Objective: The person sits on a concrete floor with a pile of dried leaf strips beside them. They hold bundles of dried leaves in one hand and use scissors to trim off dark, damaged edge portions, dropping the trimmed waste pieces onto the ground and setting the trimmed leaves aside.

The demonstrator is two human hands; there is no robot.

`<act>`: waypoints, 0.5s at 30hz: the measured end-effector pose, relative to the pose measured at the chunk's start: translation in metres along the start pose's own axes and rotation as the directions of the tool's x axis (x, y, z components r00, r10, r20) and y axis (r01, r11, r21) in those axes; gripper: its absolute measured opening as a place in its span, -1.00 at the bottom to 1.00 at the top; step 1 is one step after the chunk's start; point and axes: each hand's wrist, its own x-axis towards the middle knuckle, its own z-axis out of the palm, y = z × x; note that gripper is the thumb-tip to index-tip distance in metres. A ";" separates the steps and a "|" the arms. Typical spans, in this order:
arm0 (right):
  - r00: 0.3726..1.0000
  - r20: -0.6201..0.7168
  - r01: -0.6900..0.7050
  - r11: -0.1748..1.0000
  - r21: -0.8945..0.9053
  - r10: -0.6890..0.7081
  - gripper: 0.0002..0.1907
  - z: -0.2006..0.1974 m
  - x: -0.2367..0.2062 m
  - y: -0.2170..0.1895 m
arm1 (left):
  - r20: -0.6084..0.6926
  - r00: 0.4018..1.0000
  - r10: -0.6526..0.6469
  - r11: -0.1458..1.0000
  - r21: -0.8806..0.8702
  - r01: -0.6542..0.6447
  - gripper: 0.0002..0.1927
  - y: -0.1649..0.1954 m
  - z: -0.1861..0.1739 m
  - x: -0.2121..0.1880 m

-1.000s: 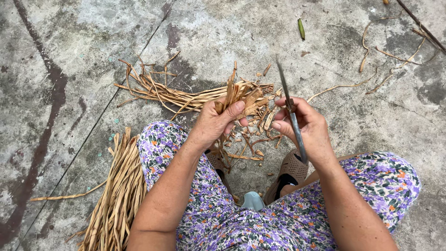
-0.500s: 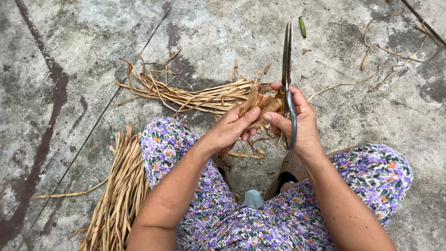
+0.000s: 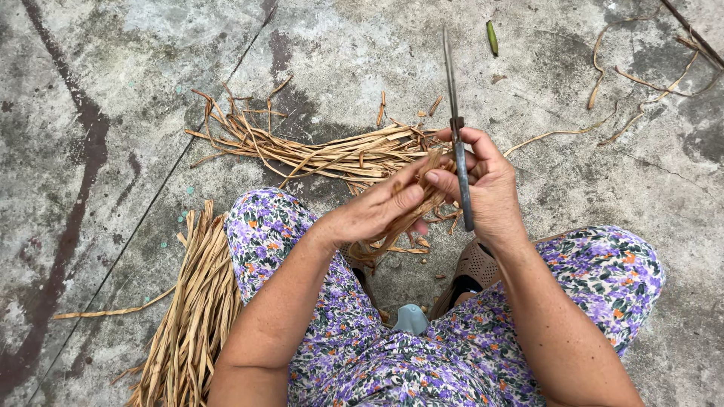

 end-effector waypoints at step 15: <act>0.987 0.013 0.160 0.978 -0.131 -0.160 -0.41 0.017 0.011 0.024 | -0.357 0.913 0.197 0.954 0.286 -0.094 -0.07 -0.020 0.005 0.019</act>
